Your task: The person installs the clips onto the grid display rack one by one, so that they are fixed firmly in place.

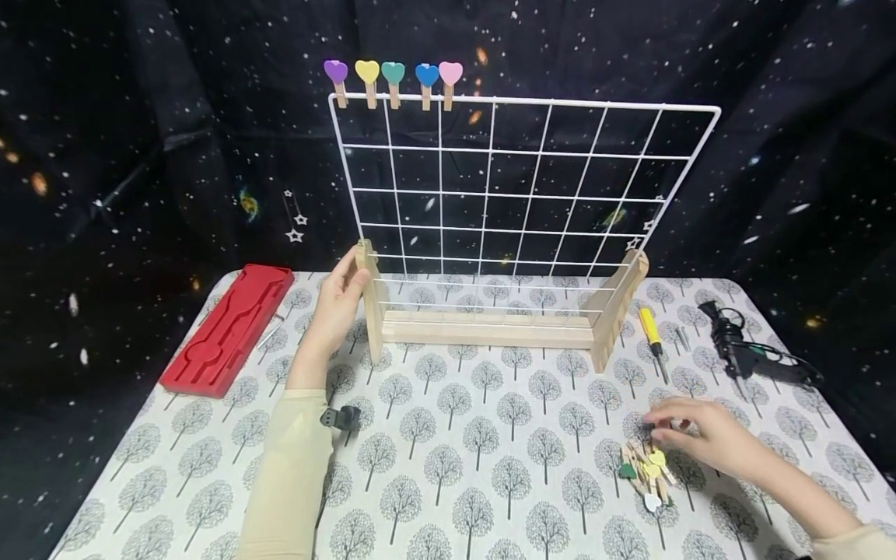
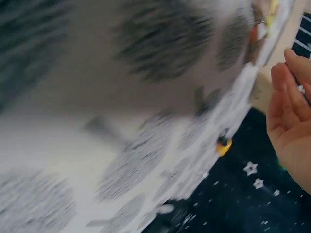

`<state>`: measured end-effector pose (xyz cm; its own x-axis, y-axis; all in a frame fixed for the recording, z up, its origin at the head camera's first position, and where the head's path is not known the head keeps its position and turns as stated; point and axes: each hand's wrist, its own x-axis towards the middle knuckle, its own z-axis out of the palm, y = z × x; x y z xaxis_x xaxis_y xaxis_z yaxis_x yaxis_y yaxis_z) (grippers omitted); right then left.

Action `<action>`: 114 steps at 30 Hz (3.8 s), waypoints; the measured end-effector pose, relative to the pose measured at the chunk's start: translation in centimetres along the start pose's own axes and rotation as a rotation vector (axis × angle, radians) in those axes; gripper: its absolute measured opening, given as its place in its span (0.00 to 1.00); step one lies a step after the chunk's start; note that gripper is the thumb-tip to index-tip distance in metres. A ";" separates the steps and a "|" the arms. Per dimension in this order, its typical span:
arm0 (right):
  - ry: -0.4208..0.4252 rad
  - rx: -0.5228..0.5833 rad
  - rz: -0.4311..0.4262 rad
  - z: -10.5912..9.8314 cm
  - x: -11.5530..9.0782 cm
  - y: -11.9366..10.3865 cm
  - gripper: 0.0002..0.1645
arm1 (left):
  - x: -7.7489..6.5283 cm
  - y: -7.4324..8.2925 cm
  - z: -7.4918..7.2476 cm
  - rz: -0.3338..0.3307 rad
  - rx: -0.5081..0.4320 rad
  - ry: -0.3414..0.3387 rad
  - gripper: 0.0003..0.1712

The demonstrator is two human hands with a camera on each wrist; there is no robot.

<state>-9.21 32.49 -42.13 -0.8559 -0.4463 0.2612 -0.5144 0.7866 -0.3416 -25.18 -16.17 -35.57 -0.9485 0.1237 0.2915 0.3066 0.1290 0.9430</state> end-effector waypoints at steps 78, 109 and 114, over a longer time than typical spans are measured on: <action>0.139 -0.228 -0.456 2.1 -0.9 1.0 0.14 | 0.1 -0.1 -0.2 0.021 -0.032 -0.010 0.30; 0.076 0.174 0.340 -0.9 1.8 -0.2 0.15 | -0.1 0.2 0.0 0.003 -0.001 -0.002 0.31; 0.078 0.181 0.293 -3.7 5.7 -3.4 0.15 | -0.1 0.2 0.0 0.005 -0.011 -0.004 0.30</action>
<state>-12.17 28.85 -36.18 -0.9655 -0.1739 0.1940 -0.2549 0.7848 -0.5649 -25.07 -16.16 -35.43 -0.9466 0.1278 0.2959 0.3107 0.1179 0.9432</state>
